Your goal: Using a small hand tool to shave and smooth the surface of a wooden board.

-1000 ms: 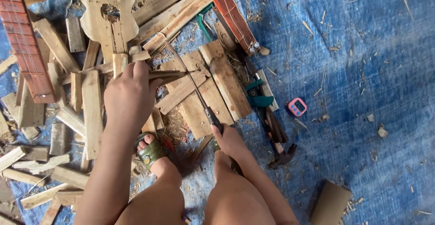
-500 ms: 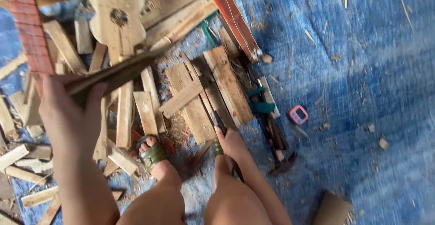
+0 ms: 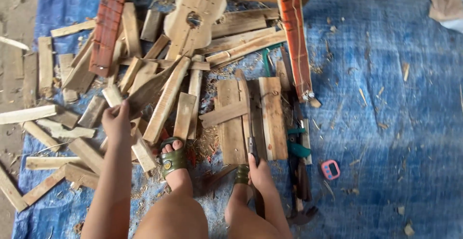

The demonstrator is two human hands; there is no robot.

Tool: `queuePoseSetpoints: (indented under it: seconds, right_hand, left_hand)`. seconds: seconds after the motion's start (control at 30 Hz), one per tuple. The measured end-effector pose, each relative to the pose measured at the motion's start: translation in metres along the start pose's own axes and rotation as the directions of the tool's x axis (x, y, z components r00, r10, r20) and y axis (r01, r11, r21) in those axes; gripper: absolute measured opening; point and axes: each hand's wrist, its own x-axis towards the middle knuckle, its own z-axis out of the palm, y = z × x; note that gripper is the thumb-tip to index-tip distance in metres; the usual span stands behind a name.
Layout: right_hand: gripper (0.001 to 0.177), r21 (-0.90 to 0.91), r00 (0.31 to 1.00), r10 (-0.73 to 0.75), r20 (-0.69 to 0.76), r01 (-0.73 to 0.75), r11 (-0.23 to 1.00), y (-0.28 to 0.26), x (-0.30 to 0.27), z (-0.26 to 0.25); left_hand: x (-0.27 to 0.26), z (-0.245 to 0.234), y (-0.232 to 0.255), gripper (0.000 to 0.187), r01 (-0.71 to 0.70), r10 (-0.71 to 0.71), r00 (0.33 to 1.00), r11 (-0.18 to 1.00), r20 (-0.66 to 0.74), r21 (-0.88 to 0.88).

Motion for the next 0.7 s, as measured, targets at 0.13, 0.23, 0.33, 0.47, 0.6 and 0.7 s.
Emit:
queuePoseSetpoints:
  seconds: [0.13, 0.23, 0.33, 0.47, 0.6, 0.7]
  right_hand:
    - [0.053, 0.008, 1.000, -0.024, -0.013, 0.024, 1.000, 0.010, 0.012, 0.005]
    - [0.053, -0.006, 1.000, 0.022, -0.010, -0.022, 1.000, 0.002, 0.010, 0.006]
    - [0.052, -0.013, 1.000, 0.007, -0.004, -0.007, 1.000, 0.003, 0.008, 0.007]
    - [0.054, 0.002, 1.000, -0.004, -0.013, 0.004, 1.000, 0.007, 0.013, 0.009]
    - [0.051, 0.350, 0.994, -0.103, 0.038, 0.084, 0.933, 0.023, 0.018, 0.005]
    - [0.056, 0.203, 0.985, -0.166, 0.045, 0.153, 0.967, 0.045, 0.035, 0.010]
  left_hand:
    - [0.015, -0.006, -0.030, 0.039, 0.043, -0.039, 0.998, 0.994, -0.041, 0.101]
    - [0.004, -0.012, -0.027, 0.062, -0.017, 0.045, 0.997, 0.932, -0.069, 0.363]
    - [0.010, -0.016, -0.055, 0.053, -0.231, 0.296, 0.954, 0.828, -0.050, 0.510]
    - [-0.005, -0.004, -0.055, 0.019, -0.546, 0.562, 0.812, 0.637, 0.157, 0.544]
    - [-0.045, 0.041, -0.056, 0.029, -0.788, 0.637, 0.615, 0.473, 0.466, 0.393]
    - [-0.063, 0.087, -0.062, 0.042, -0.873, 0.643, 0.482, 0.409, 0.595, 0.265]
